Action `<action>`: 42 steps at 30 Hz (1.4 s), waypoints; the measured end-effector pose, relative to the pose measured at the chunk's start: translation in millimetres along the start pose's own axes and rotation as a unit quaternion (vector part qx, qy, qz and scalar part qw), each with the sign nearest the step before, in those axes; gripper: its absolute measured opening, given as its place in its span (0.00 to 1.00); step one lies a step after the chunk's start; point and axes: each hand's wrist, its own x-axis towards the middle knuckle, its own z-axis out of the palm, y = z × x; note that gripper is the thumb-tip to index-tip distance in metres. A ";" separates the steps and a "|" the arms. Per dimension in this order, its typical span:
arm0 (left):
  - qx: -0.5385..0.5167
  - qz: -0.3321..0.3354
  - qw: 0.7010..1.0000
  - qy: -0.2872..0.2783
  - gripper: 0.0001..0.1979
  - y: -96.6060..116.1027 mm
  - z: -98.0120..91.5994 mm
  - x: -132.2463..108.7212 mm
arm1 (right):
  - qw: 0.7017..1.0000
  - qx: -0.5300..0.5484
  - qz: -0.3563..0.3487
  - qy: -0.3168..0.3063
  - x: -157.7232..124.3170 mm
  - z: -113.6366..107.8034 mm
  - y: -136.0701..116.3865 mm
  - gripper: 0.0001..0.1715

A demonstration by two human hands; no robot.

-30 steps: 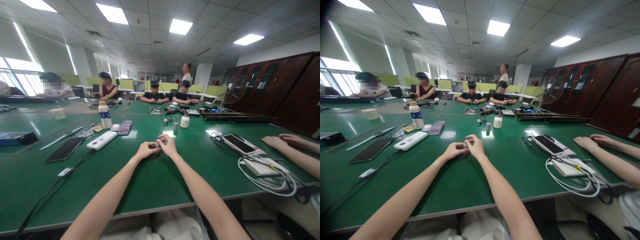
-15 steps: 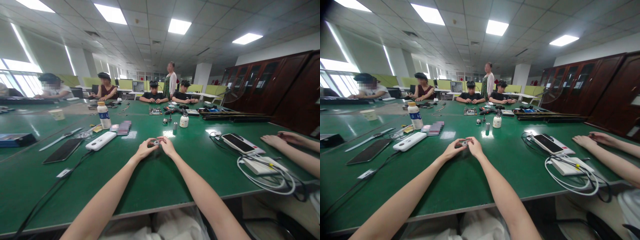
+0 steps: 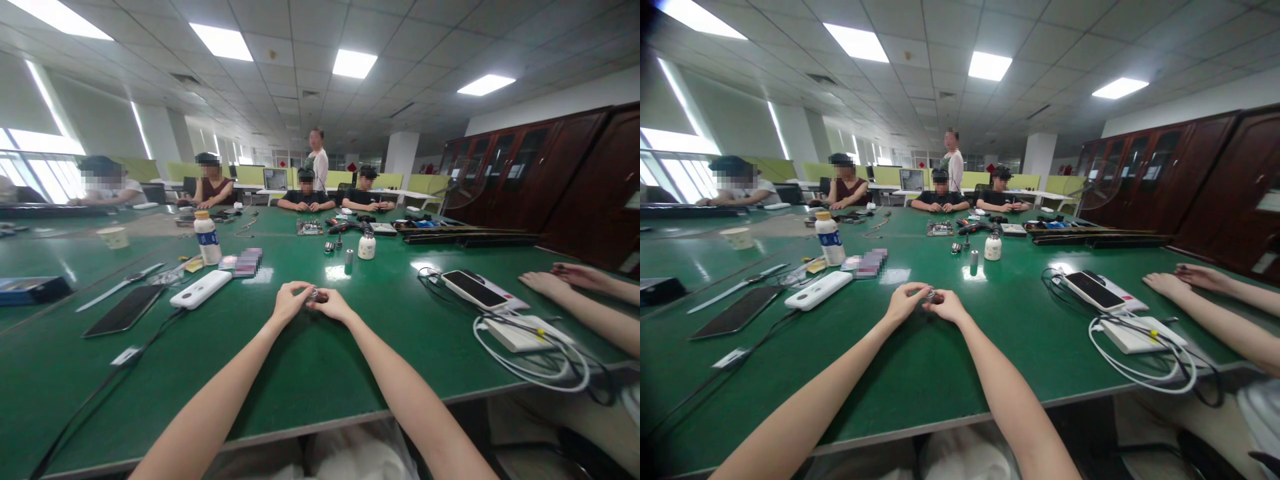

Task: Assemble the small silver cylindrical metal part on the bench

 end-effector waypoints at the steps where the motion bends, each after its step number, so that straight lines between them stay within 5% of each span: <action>1: 0.005 0.003 1.000 0.004 0.14 0.4 -0.2 0.3 | 1.000 0.000 0.000 0.000 0.0 -0.3 0.3 0.17; 10: 0.087 -0.012 0.992 0.087 0.13 3.5 -10.4 2.4 | 0.998 -0.050 0.012 0.021 -1.9 -1.1 -0.5 0.21; 16: 0.210 -0.097 0.972 0.036 0.08 -18.7 -15.9 -7.1 | 0.981 -0.193 -0.008 0.035 -11.2 -6.2 -12.4 0.19; 25: 0.140 -0.018 0.988 0.063 0.13 -3.2 -11.9 -0.3 | 0.954 -0.297 -0.041 0.026 -17.8 -8.0 -22.4 0.16; 30: 0.097 0.025 0.995 0.024 0.13 12.1 -6.3 0.9 | 0.949 -0.311 -0.035 0.025 -18.2 -8.7 -23.8 0.15; 42: 0.077 0.041 0.996 0.006 0.15 16.5 -7.9 -2.2 | 0.947 -0.320 -0.034 0.024 -17.9 -9.7 -24.0 0.16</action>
